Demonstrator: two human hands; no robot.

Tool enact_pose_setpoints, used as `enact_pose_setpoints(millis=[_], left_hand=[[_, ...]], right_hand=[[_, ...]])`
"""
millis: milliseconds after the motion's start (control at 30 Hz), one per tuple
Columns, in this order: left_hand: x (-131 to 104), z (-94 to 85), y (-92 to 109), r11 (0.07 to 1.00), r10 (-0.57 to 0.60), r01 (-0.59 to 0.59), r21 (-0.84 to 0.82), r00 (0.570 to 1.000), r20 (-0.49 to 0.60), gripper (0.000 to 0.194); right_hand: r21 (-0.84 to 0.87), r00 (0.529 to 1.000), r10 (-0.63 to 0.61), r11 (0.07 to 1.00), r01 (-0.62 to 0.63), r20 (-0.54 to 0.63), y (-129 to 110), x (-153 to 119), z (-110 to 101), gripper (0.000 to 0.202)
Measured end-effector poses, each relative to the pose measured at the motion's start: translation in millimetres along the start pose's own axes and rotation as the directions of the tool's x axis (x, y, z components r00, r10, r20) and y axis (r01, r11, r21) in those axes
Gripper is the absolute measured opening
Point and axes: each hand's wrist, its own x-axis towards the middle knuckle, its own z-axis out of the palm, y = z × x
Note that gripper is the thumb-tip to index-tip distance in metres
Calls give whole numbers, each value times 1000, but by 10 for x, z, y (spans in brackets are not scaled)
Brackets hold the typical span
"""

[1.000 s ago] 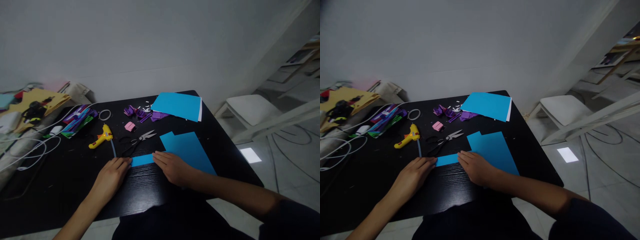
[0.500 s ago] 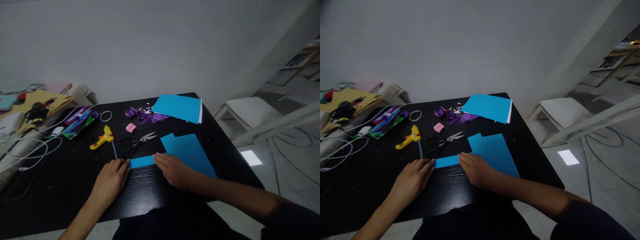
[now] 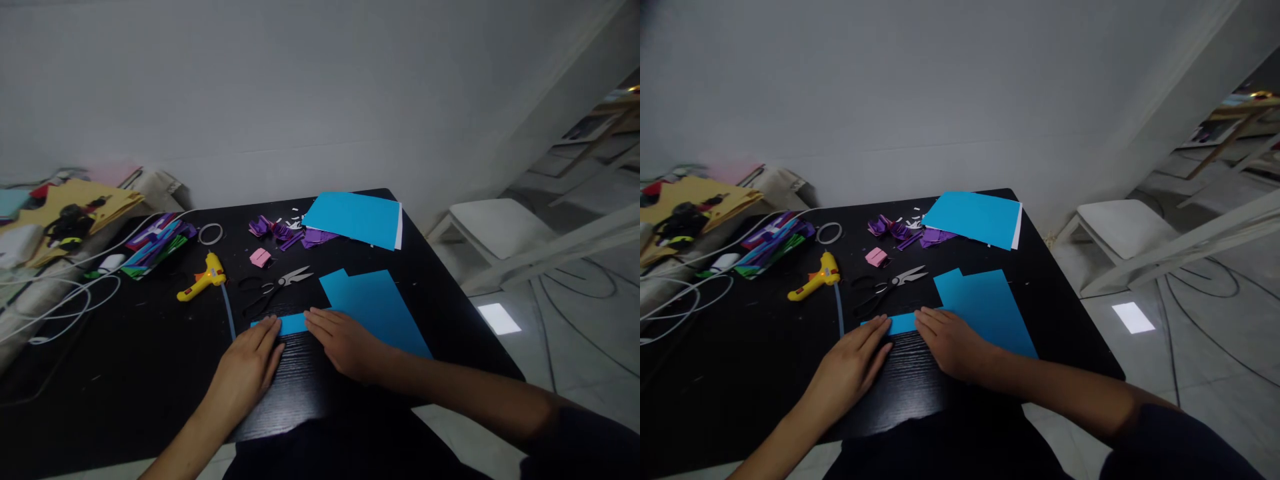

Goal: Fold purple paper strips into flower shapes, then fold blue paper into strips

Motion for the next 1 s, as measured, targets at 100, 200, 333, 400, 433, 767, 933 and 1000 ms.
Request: enact_pose_setpoints(millis=[100, 200, 333, 400, 433, 767, 933, 1000], left_hand=[[-125, -52, -163, 998, -53, 53, 27, 998, -19, 41], [-191, -59, -236, 997, -56, 57, 51, 998, -17, 42], [-163, -33, -184, 994, -64, 65, 90, 998, -9, 41], [-133, -20, -142, 991, -71, 71, 111, 997, -7, 41], [-122, -16, -125, 990, -71, 71, 121, 997, -6, 41], [-75, -33, -60, 986, -109, 107, 131, 994, 14, 40], [-57, -47, -59, 983, -110, 104, 152, 993, 38, 40], [-48, -52, -61, 982, -103, 96, 165, 994, 37, 39]], right_hand=[[-3, 1000, -3, 1000, 3, 10, 6, -2, -7, 55], [-16, 1000, -3, 1000, 3, 7, -16, 10, -44, 52], [-48, 1000, -13, 999, 12, -24, -124, 113, -84, 45], [-50, 998, -50, 998, 48, -36, -201, 201, -63, 45], [-46, 997, -67, 997, 65, -38, -238, 247, -43, 48], [-31, 997, 47, 998, -49, -65, -140, 115, -88, 50], [-41, 989, 125, 991, -128, -76, 84, -212, -185, 46], [-48, 987, 133, 989, -137, -87, 133, -287, -196, 46]])
